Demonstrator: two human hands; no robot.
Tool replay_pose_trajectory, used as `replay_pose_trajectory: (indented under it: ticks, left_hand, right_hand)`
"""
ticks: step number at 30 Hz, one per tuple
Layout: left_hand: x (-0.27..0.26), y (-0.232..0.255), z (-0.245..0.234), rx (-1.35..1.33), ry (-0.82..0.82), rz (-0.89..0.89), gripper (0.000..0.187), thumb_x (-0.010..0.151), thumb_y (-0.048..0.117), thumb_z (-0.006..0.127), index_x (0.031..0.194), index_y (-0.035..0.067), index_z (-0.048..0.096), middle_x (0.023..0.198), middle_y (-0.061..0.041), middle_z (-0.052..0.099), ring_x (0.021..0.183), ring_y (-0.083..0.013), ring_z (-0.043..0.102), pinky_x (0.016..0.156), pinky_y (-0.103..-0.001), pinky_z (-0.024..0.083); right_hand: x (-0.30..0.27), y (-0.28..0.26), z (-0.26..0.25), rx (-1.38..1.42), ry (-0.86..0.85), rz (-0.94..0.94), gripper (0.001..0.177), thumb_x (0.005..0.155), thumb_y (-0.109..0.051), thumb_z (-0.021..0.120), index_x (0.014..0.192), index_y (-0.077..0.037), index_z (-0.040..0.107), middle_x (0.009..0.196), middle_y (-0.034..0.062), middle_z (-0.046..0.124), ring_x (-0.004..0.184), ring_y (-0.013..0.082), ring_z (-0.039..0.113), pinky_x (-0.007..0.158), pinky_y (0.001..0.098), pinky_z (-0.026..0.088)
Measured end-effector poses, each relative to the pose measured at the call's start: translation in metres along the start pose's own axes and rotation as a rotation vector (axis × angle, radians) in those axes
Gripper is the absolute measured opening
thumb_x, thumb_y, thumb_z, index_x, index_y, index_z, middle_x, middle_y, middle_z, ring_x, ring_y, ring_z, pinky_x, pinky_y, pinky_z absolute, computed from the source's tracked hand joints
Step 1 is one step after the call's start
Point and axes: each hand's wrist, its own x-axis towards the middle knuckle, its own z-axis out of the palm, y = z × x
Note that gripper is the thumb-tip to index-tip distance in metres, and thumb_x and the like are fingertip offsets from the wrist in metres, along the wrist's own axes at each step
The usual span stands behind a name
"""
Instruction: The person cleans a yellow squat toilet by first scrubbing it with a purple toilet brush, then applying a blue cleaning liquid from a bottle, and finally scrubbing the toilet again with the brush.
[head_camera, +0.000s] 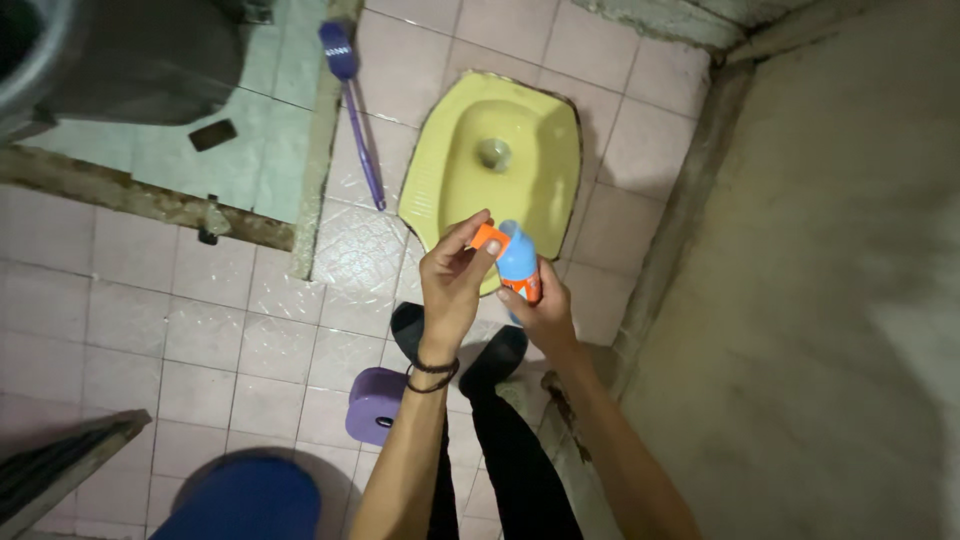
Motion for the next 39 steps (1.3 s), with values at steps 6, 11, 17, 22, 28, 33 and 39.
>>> replay_pose_trajectory:
  ticks: [6,11,17,22,28,33,39]
  left_hand:
    - [0.001,0.039,-0.006,0.045,0.07,0.151,0.037,0.099,-0.001,0.069,0.134,-0.006,0.065,0.126,-0.01,0.066,0.112,-0.014,0.064,0.098,-0.028,0.051]
    - [-0.002,0.066,-0.008,0.048,0.084,0.223,0.036,0.097,-0.002,0.069,0.132,-0.005,0.065,0.129,-0.009,0.065,0.116,-0.0147,0.064,0.102,-0.028,0.052]
    - [-0.007,0.113,-0.016,0.458,-0.034,0.311,0.039,0.091,-0.003,0.074,0.13,-0.001,0.07,0.124,-0.012,0.07,0.109,-0.0172,0.065,0.098,-0.029,0.051]
    - [0.002,0.142,-0.018,0.326,-0.142,0.323,0.033,0.091,-0.009,0.062,0.122,-0.001,0.068,0.129,-0.011,0.067,0.121,-0.0175,0.063,0.107,-0.03,0.047]
    - [0.038,0.174,-0.032,0.371,-0.065,0.491,0.021,0.096,0.001,0.075,0.117,0.0,0.074,0.125,-0.012,0.062,0.119,-0.0192,0.061,0.104,-0.031,0.049]
    - [0.09,0.23,-0.076,0.047,-0.21,0.223,0.032,0.096,0.006,0.066,0.128,0.006,0.064,0.118,-0.005,0.066,0.113,-0.0121,0.061,0.102,-0.026,0.049]
    - [0.155,0.314,-0.127,0.4,-0.168,0.445,0.024,0.1,0.009,0.067,0.122,0.0,0.069,0.113,-0.01,0.064,0.106,-0.0161,0.061,0.096,-0.029,0.05]
  right_hand:
    - [0.003,-0.06,0.009,-0.083,-0.103,-0.167,0.051,0.088,-0.009,0.078,0.133,0.001,0.057,0.108,0.0058,0.069,0.097,0.0117,0.063,0.088,0.03,0.054]
    - [0.006,-0.096,0.015,-0.285,-0.145,-0.201,0.055,0.08,-0.013,0.084,0.129,-0.002,0.06,0.105,0.01,0.073,0.094,0.0166,0.072,0.085,0.0332,0.058]
    - [0.011,-0.133,0.018,-0.458,-0.111,-0.249,0.056,0.074,-0.017,0.089,0.123,-0.004,0.064,0.102,0.0126,0.074,0.089,0.022,0.073,0.08,0.0355,0.058]
    - [0.021,-0.156,0.033,-0.413,-0.148,-0.295,0.054,0.075,-0.017,0.088,0.122,-0.005,0.065,0.101,0.0122,0.075,0.088,0.0216,0.073,0.08,0.0354,0.059]
    - [0.045,-0.168,0.079,-0.226,-0.162,-0.304,0.052,0.078,-0.01,0.084,0.125,-0.001,0.063,0.105,0.0068,0.072,0.094,0.0128,0.067,0.085,0.0307,0.057]
    - [0.087,-0.178,0.143,-0.061,-0.173,-0.218,0.048,0.082,-0.006,0.081,0.126,0.0,0.063,0.103,0.0018,0.07,0.092,0.0074,0.063,0.085,0.0274,0.055]
    - [0.143,-0.215,0.235,0.02,-0.16,-0.264,0.04,0.084,-0.003,0.079,0.121,0.0,0.063,0.103,0.0008,0.067,0.093,0.0067,0.061,0.085,0.0265,0.054]
